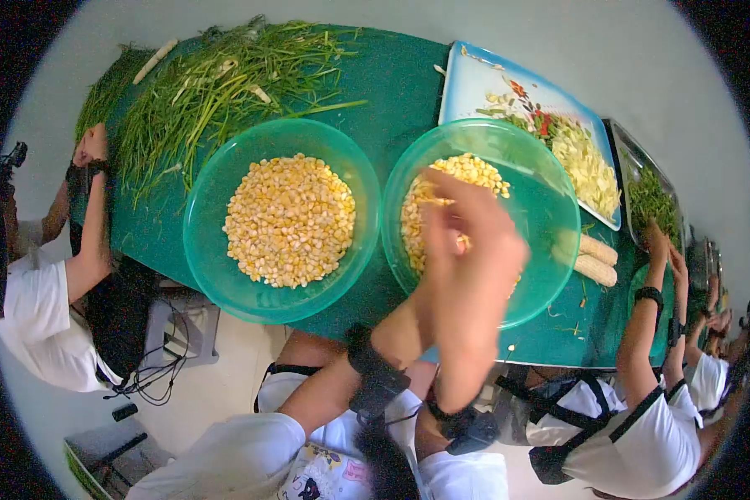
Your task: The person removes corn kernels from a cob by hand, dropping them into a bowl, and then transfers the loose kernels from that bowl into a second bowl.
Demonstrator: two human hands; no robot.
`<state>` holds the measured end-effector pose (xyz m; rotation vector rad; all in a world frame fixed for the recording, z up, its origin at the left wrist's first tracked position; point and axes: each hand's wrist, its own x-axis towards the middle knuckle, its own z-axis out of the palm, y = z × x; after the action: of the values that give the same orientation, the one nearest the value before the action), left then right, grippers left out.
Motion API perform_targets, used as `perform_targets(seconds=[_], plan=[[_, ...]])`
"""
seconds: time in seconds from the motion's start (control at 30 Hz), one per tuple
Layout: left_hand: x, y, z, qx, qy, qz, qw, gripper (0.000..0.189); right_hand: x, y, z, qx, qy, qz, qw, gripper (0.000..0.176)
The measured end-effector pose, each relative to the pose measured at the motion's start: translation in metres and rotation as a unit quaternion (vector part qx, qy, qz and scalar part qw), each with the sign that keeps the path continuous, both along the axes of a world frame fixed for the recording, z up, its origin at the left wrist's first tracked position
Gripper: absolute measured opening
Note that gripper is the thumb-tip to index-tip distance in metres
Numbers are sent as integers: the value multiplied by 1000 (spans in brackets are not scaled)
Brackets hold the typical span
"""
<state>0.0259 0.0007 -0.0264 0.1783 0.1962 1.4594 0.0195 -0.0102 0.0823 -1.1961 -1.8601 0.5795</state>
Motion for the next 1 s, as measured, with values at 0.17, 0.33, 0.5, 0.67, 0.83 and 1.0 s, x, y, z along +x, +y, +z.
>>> perform_targets(seconds=[0.17, 0.33, 0.5, 0.67, 0.83, 1.0], plan=[[-10, 4, 21, -97, -52, 43, 993, 32, 50, 0, -13, -23, -58, -94, 994, 32], [-8, 8, 31, -201, -54, -1, 978, 32, 56, 2, -32, -18, -159, -73, 985, 36], [-12, 6, 19, -178, -59, 17, 982, 33, 55, 11, -44, -14, -155, -62, 986, 29], [-15, 6, 21, -197, -62, 1, 978, 29, 62, 13, -42, -41, -108, -62, 991, 16], [-17, 6, 20, -173, -19, 14, 985, 28, 71, 14, -44, -37, -33, -58, 997, 13], [-16, 8, 15, -167, -3, 29, 986, 29, 82, 14, -43, -54, 40, -85, 994, 12]])
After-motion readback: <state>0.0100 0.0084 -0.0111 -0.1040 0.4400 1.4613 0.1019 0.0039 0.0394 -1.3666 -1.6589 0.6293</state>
